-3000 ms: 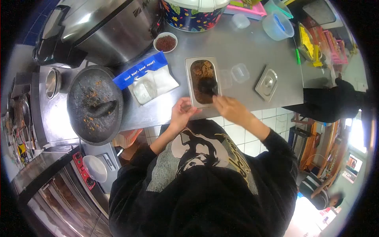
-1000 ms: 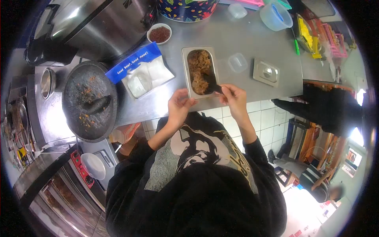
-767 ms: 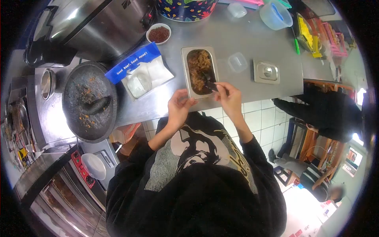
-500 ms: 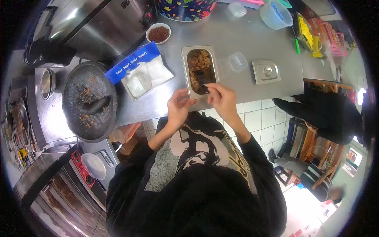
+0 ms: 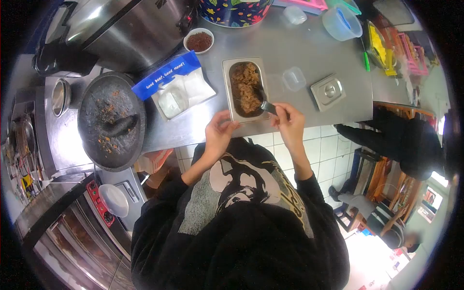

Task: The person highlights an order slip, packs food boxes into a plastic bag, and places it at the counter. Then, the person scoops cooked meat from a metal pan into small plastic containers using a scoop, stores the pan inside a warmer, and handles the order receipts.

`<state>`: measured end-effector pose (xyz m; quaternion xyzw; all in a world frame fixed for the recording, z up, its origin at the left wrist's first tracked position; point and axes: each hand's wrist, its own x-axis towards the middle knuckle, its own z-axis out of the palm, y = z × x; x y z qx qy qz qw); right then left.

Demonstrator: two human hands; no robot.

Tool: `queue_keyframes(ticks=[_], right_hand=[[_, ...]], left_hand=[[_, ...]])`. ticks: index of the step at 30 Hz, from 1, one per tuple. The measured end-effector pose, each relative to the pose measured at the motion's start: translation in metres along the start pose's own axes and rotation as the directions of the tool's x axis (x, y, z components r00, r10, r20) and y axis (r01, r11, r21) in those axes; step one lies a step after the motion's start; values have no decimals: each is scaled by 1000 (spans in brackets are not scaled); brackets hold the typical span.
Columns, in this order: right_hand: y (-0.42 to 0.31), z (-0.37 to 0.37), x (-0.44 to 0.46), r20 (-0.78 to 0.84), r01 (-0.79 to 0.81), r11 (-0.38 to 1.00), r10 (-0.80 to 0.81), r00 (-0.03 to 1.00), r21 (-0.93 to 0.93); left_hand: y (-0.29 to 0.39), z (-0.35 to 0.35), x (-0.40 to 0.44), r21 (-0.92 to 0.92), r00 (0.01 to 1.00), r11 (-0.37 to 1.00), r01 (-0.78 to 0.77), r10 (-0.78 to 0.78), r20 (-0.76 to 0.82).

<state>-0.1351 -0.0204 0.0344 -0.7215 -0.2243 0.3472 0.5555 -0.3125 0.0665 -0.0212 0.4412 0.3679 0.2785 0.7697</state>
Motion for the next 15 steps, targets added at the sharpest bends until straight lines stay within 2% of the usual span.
queue_keyframes(ticks=[2, 4, 5, 6, 7, 9, 10, 12, 13, 15], right_hand=[[0, -3, 1, -8, -10, 998, 11, 1000, 70], [0, -5, 2, -19, -19, 990, 22, 1000, 136], [0, -6, 2, -18, -50, 986, 53, 998, 159], [1, -7, 2, -17, -81, 980, 85, 996, 182], [2, -9, 3, -16, -80, 980, 85, 996, 182], [5, -11, 4, 12, -79, 968, 78, 997, 240], [6, -12, 5, 14, -77, 967, 76, 997, 241], [8, -15, 6, 21, -117, 940, 117, 993, 321], [9, -17, 6, 21, -116, 941, 116, 993, 319], [11, -20, 7, 42, -120, 931, 113, 993, 343]], left_hand=[[0, -8, 0, 54, 1000, 999, -1, 0, 18], [5, -26, 3, 469, 995, 881, -67, 23, 97], [10, -35, 7, 468, 995, 881, -68, 25, 98], [20, -45, 14, 641, 969, 733, -230, 235, 80], [30, -54, 21, 782, 896, 520, -343, 432, 106], [50, -69, 36, 952, 824, 158, -263, 551, 137], [53, -76, 43, 952, 822, 156, -262, 553, 136], [57, -87, 56, 979, 819, 43, -198, 556, 141], [58, -94, 63, 979, 819, 46, -198, 557, 139], [58, -107, 75, 967, 896, 22, -254, 381, 227]])
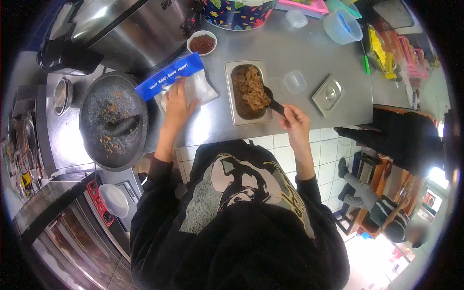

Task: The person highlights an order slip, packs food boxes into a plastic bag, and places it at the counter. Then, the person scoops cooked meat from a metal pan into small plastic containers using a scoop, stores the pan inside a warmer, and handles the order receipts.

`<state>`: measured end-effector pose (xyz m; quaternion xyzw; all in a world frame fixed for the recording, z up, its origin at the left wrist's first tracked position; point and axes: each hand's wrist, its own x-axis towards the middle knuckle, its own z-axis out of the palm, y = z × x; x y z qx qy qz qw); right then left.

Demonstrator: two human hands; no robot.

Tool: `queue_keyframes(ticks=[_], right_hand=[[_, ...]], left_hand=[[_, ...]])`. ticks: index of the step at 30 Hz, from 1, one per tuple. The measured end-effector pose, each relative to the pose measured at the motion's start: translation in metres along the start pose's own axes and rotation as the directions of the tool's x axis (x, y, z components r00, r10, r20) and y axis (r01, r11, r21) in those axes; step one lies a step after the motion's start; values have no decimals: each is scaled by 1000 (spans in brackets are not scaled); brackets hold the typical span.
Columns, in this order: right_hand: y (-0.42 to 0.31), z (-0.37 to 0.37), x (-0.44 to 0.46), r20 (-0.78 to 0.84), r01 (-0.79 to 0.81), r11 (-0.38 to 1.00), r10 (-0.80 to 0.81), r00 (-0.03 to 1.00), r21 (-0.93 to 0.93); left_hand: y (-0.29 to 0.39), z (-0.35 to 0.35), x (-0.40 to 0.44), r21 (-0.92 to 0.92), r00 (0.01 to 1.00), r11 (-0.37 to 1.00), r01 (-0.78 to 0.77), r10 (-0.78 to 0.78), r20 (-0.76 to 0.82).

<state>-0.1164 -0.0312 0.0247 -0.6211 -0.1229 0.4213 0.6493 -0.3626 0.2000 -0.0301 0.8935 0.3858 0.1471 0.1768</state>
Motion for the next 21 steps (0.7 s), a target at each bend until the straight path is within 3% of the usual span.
queue_keyframes(ticks=[1, 3, 7, 10, 12, 13, 15, 18, 19, 21], right_hand=[[0, -1, 0, 0, 2, 1000, -2, 1000, -1], [1, -2, 1, -12, 5, 1000, -5, 1000, 9], [3, -6, 4, -28, -11, 1000, 11, 1000, 7], [4, -8, 4, -37, -9, 1000, 9, 999, 5], [5, -9, 4, -37, -3, 1000, 4, 999, 11], [4, -10, 4, -38, -5, 1000, 5, 999, 11], [2, -10, 5, -15, 8, 1000, -8, 1000, 15], [-1, -9, 6, 4, 17, 1000, -17, 1000, 15], [-4, -9, 7, 8, 17, 1000, -18, 1000, 13], [-10, -9, 8, 12, 16, 1000, -16, 1000, -7]], left_hand=[[-7, 0, 4, -1, 1000, 1000, 0, 0, -2], [-17, 1, 9, -18, 987, 997, -78, 79, 142], [-20, 5, 13, -20, 990, 998, -54, 57, 131], [-12, 1, 7, -76, 997, 994, -73, 74, 20], [-5, -10, 1, -324, 999, 945, 41, -47, -10], [1, -16, -1, -325, 999, 945, 43, -48, -8], [10, -25, -7, -455, 979, 875, 166, -201, -31], [16, -27, -20, -423, 965, 884, 201, -253, -71], [17, -27, -23, -424, 964, 883, 201, -255, -73], [21, -25, -31, -485, 959, 874, 38, -168, -227]])
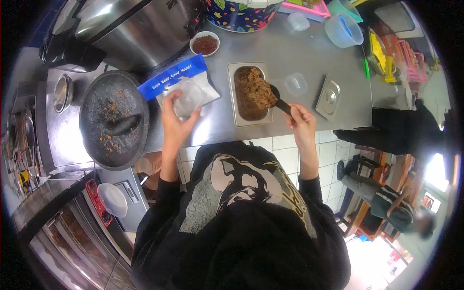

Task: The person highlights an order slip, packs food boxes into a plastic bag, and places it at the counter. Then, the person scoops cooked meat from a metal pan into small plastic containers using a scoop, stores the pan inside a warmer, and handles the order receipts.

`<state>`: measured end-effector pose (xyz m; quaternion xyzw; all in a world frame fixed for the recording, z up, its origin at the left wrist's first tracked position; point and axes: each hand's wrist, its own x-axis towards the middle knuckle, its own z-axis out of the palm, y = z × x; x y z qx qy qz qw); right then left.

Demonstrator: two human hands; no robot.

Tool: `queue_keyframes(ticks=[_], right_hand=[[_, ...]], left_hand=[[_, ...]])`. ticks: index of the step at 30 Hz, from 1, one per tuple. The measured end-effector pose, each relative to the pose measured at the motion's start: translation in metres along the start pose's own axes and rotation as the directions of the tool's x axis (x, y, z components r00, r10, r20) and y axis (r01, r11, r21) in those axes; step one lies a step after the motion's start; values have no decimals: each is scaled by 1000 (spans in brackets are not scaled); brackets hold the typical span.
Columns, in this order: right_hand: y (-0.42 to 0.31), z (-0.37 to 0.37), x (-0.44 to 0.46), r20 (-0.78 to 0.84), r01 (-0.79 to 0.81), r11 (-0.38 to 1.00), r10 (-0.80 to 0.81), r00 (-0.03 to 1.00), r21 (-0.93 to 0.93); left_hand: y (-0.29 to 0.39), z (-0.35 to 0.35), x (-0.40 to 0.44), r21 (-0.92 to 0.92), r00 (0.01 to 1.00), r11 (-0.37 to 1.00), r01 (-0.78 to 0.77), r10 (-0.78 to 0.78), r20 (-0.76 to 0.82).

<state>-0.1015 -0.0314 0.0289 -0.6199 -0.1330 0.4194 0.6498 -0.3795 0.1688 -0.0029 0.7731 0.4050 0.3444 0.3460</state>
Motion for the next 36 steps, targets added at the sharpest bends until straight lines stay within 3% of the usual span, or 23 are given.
queue_keyframes(ticks=[1, 3, 4, 6, 7, 9, 12, 17, 21, 25, 28, 30, 31, 32, 33, 34, 36], right_hand=[[-5, -1, 1, 2, 0, 1000, 0, 1000, -1], [-17, -3, 1, 6, -8, 996, 9, 1000, -87], [-23, -5, 2, 8, -9, 996, 10, 1000, -89], [-38, -9, 6, 81, 36, 992, -27, 996, -122], [-47, -11, 7, 81, 38, 991, -28, 996, -125], [-65, -12, 10, 116, 39, 980, -16, 993, -196], [-91, -13, 13, 167, 62, 968, -21, 986, -242], [-125, -17, 26, 292, 85, 941, 15, 956, -328], [-141, -3, 29, 294, 20, 921, 104, 950, -390], [-133, 11, 35, 311, 47, 894, 105, 945, -446], [-127, 30, 29, 261, 89, 842, 63, 963, -532], [-130, 51, 10, 191, 166, 647, -33, 981, -744], [-124, 54, 5, 189, 166, 647, -34, 981, -744], [-113, 56, 0, 326, 405, 496, -242, 914, -768], [-102, 56, -4, 469, 599, 291, -410, 782, -746], [-93, 58, -11, 467, 598, 291, -411, 783, -746], [-76, 59, -22, 647, 674, -111, -428, 631, -731]], left_hand=[[12, 0, -2, 0, 1000, 1000, 1, -1, -2], [36, 2, -6, -437, 982, 879, 190, -168, 91], [40, 4, -5, -437, 982, 879, 191, -169, 89], [44, 11, 2, -415, 988, 909, -31, 91, 127], [45, 14, 8, -418, 988, 908, -31, 91, 124], [49, 21, 21, -324, 941, 921, -218, 287, 183], [67, 22, 40, -224, 896, 919, -325, 375, 238], [68, 47, 56, -250, 850, 899, -360, 427, 308], [77, 58, 60, -221, 809, 888, -403, 459, 368], [82, 65, 57, -259, 800, 871, -418, 488, 350], [88, 68, 47, -207, 853, 898, -387, 435, 288], [92, 69, 44, -96, 882, 923, -374, 385, 272], [92, 72, 43, -97, 881, 922, -374, 386, 273], [89, 77, 40, -146, 907, 935, -322, 349, 236], [89, 81, 38, -195, 929, 942, -271, 309, 202], [90, 82, 38, -196, 928, 942, -273, 311, 203], [94, 85, 38, -182, 956, 950, -252, 273, 102]])
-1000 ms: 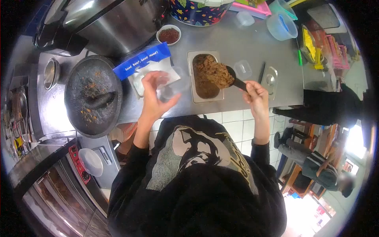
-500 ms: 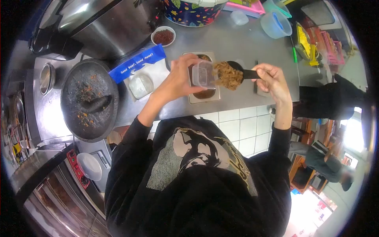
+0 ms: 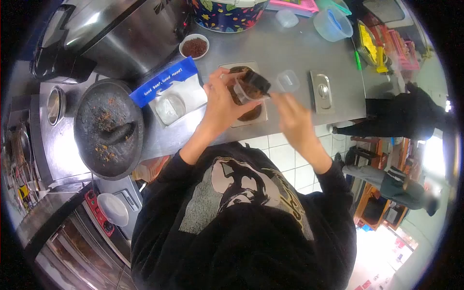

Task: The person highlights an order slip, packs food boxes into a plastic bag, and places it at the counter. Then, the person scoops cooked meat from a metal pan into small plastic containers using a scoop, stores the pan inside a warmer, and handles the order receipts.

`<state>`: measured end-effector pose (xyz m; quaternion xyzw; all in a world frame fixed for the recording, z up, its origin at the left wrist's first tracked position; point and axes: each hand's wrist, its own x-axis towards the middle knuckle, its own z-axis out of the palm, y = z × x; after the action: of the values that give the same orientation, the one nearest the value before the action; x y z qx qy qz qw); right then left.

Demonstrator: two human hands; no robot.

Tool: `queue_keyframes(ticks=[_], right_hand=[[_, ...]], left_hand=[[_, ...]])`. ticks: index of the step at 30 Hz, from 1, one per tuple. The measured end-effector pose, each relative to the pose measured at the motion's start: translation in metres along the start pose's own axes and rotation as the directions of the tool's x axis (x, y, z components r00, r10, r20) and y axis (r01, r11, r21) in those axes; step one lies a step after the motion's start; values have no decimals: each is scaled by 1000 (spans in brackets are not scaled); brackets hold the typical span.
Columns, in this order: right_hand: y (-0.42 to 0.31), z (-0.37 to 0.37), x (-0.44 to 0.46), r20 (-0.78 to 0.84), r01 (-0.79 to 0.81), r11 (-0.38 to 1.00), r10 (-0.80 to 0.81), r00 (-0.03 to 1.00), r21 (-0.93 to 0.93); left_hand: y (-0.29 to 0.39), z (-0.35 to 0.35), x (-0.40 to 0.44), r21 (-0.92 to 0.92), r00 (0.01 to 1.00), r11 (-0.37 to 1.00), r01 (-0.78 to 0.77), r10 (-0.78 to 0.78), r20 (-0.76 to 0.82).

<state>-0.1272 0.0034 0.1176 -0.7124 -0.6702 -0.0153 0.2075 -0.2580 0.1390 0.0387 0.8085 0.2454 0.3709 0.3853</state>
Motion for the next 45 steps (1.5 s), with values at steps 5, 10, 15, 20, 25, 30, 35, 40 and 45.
queue_keyframes(ticks=[5, 10, 15, 20, 25, 30, 35, 40, 45], right_hand=[[1, 8, -6, -85, 173, 980, -182, 980, -101], [5, -1, -7, -182, 188, 972, -212, 960, -140], [4, -3, -4, -390, 86, 995, -98, 916, -49], [-2, -5, 0, -448, 24, 991, 37, 893, 130], [-4, -2, -2, -388, -21, 973, 112, 915, 230], [-4, -8, 4, -367, -102, 886, 288, 885, 451], [-10, 3, -1, -270, -93, 899, 225, 936, 428], [-10, 2, 3, -306, -8, 978, 73, 949, 208], [-2, 3, 2, -190, -203, 774, 384, 904, 599]], left_hand=[[18, -7, 4, 100, 996, 991, 87, -86, -13], [19, -5, 5, 79, 995, 993, 89, -85, -57], [19, -6, 8, 77, 997, 996, 50, -45, -71], [19, -7, 11, 21, 995, 998, 53, -51, -83], [19, -8, 12, 53, 996, 998, 17, -13, -85], [16, -8, 7, 59, 997, 997, 48, -44, -69], [8, -5, 0, 27, 994, 999, 18, -15, -112], [4, -2, -9, -85, 987, 996, -37, 23, -161], [5, -8, -14, -13, 992, 1000, -6, 4, -126]])
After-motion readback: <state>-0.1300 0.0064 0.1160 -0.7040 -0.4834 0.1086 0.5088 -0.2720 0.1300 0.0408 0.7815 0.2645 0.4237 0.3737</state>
